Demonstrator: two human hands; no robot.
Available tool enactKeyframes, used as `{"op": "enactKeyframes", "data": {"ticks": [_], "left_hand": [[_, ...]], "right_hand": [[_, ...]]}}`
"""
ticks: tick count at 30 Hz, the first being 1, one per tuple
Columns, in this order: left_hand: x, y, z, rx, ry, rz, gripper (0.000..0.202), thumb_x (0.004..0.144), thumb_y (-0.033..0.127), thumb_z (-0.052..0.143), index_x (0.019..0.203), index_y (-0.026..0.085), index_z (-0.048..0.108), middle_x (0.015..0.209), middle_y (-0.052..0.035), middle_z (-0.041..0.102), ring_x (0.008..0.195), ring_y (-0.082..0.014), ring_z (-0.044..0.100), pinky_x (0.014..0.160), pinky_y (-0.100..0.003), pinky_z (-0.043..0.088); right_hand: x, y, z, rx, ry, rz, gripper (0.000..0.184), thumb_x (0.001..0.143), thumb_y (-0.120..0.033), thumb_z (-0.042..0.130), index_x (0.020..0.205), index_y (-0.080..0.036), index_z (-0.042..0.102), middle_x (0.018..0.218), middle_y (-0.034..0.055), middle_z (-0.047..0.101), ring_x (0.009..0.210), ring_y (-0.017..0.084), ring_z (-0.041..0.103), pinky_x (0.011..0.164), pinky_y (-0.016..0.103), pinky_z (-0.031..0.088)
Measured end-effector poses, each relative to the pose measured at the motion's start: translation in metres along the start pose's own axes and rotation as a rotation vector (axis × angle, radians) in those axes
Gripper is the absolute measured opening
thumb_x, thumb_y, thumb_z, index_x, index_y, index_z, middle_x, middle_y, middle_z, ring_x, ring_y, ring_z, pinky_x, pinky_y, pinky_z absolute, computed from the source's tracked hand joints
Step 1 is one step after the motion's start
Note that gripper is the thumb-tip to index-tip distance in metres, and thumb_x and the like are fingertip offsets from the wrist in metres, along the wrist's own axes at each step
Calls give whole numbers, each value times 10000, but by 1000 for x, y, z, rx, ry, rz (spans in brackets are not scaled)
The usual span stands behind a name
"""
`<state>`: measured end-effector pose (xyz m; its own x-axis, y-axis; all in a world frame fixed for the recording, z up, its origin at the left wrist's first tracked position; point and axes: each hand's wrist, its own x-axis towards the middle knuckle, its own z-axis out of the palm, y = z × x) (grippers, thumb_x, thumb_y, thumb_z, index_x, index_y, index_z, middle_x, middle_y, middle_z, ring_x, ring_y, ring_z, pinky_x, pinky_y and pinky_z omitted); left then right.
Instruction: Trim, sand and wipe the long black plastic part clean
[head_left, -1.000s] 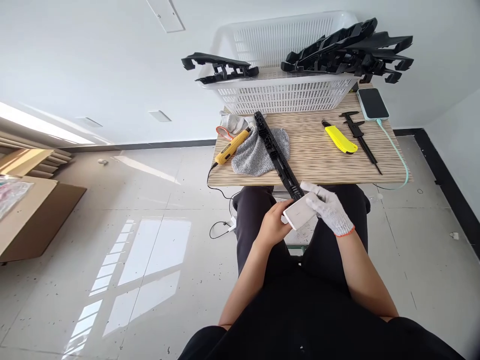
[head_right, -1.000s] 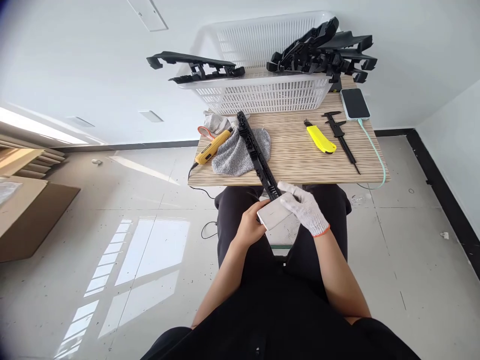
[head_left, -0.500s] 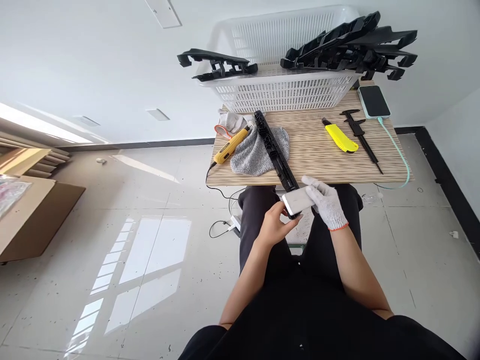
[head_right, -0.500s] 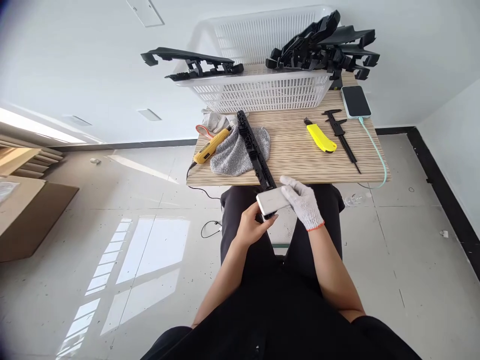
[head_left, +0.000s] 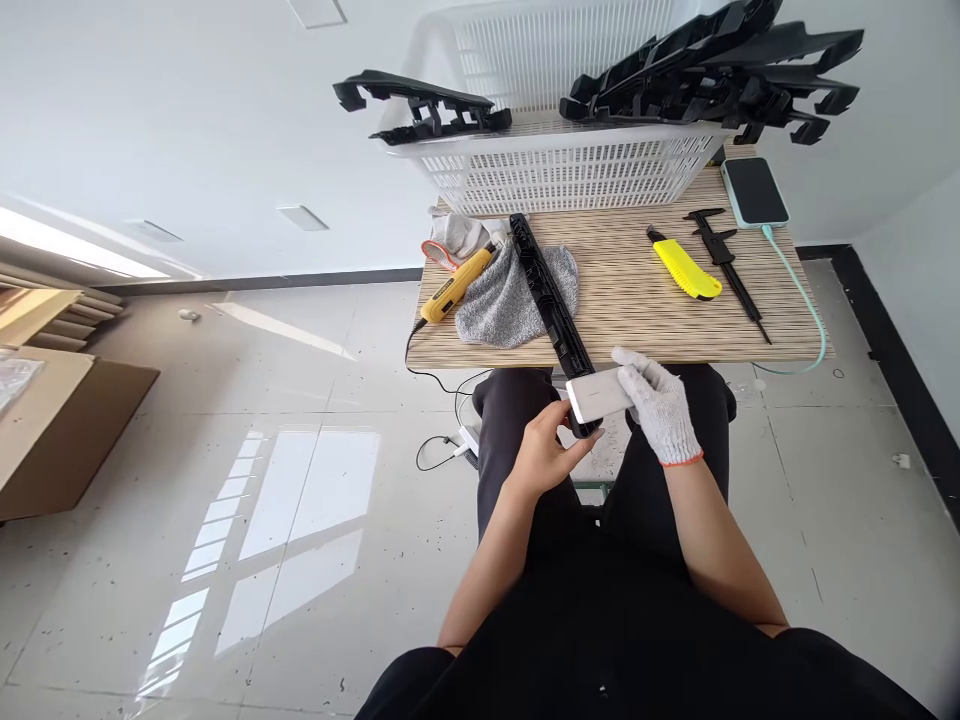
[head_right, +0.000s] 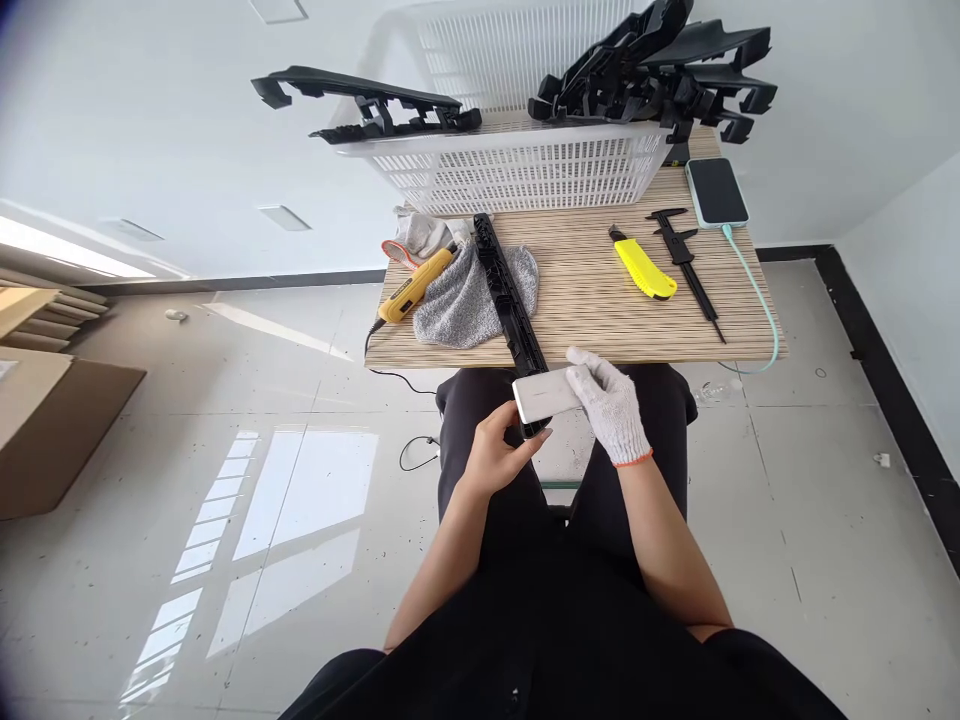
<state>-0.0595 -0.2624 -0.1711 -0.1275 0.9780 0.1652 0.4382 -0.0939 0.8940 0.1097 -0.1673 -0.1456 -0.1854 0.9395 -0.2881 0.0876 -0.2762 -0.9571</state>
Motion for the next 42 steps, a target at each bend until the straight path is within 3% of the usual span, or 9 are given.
{"op": "enactKeyframes", "data": {"ticks": [3,8,12,17,23,28,32,38,42], "left_hand": [[1,-1,2,-26,-3,34,312,891,402,729,1113,187,690,994,-77,755,868,-205,707,766,-320,578],[2,-5,6,10,-23,6,332,897,416,729,1134,187,689,938,-60,748,825,-187,696,750,-309,573],[3,-7,7,-26,-28,51,377,855,353,750,1184,184,677,1114,-106,766,1014,-253,734,860,-362,592],[5,-4,8,3,-32,-6,332,878,350,740,1161,184,687,969,-66,762,827,-192,698,739,-309,566],[3,-3,10,3,-13,-22,344,898,456,735,1126,201,697,966,-56,766,841,-185,707,755,-305,581],[3,-3,10,-14,6,-19,422,892,467,745,1213,202,676,1084,-90,785,927,-212,749,807,-334,612],[4,-1,8,-16,-4,-23,399,898,422,742,1227,207,671,1090,-86,785,932,-207,742,819,-330,606],[3,-3,8,-36,-42,-3,309,901,360,706,1166,202,693,1037,-72,771,901,-205,722,776,-313,588],[3,-4,9,-17,-40,-32,327,902,400,724,1161,203,702,1039,-84,771,906,-214,722,776,-318,588]], "right_hand": [[0,2,-3,-28,-124,-5,549,818,-549,781,1241,-198,781,808,67,684,624,150,545,449,257,387],[3,5,-10,54,0,2,551,828,-532,788,1294,-242,753,759,11,617,529,77,381,432,226,307],[2,5,-12,37,-234,76,565,802,-533,815,1282,-241,757,760,6,611,526,75,374,427,227,287],[2,8,-19,186,-26,26,475,808,-539,793,1216,-298,771,920,17,667,600,85,442,493,234,394],[1,5,-22,212,-270,37,709,591,-311,937,1265,-263,723,901,6,688,634,106,519,527,256,431],[3,9,-27,307,-82,8,322,671,-387,846,900,-213,703,492,-93,423,395,59,271,391,237,207],[3,10,-36,325,-121,34,324,663,-439,797,711,-226,558,481,-91,330,397,51,229,388,234,185],[-2,0,-28,-17,-437,239,337,766,-480,755,892,-194,628,545,-21,579,430,122,527,414,236,407],[0,-4,-19,-20,-275,234,435,862,-497,680,1161,-182,664,554,-29,604,416,127,550,383,216,386]]}}
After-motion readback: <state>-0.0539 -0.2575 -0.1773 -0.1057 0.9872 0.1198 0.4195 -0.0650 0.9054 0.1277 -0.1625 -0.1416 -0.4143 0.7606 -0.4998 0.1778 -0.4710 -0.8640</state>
